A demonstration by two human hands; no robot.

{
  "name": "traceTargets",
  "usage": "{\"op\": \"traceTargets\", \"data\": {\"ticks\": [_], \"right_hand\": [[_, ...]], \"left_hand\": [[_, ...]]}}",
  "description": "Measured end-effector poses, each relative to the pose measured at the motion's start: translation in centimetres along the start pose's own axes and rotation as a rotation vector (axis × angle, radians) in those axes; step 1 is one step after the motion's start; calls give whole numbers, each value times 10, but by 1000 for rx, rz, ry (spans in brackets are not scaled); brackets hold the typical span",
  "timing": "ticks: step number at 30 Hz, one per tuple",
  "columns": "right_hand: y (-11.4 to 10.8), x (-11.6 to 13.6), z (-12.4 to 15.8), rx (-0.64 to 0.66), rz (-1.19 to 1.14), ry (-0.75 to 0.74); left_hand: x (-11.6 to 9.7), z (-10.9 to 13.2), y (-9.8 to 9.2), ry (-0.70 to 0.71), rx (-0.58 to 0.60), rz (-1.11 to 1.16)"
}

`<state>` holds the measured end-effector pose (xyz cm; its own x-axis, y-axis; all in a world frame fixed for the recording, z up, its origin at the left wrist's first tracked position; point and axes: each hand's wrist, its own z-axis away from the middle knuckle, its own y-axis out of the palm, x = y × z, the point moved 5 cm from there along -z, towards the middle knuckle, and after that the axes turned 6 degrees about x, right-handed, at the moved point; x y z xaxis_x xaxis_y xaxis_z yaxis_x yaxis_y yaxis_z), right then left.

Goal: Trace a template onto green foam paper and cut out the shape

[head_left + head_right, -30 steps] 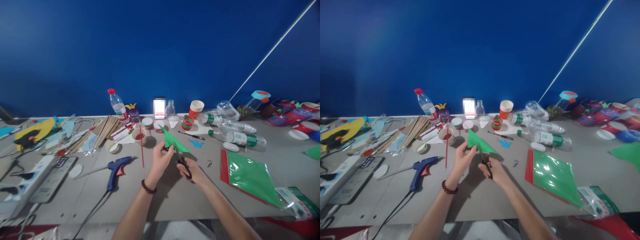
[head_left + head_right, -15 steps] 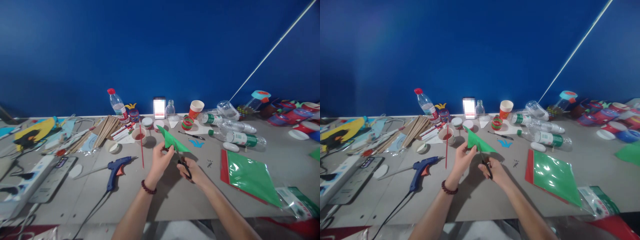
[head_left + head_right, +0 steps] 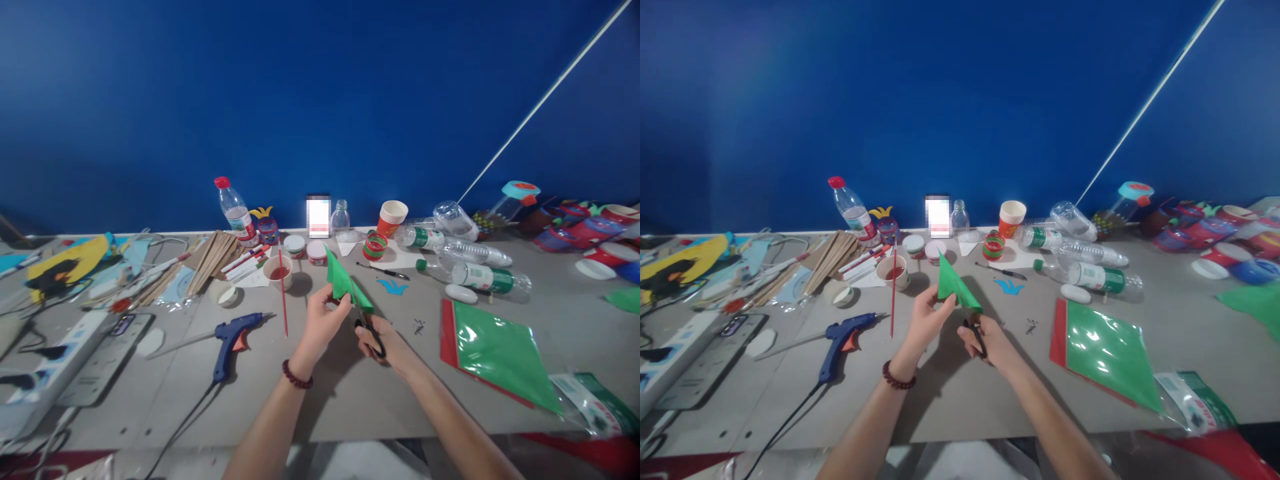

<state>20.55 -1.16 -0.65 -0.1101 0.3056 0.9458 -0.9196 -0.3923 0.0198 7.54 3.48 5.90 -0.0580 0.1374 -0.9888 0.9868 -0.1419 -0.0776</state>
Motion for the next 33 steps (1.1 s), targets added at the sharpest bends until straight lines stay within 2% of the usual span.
{"op": "traceTargets", "data": {"ticks": [11,17,33], "right_hand": [[0,-2,0,22,-9,-19],[-1,-4,0,6,-17,1],[1,-4,-2,28,-8,-38]], "left_hand": [[7,-1,0,0,14,23],[2,-1,-2,25,34,28],[5,-1,-3,10,-17,40]]}}
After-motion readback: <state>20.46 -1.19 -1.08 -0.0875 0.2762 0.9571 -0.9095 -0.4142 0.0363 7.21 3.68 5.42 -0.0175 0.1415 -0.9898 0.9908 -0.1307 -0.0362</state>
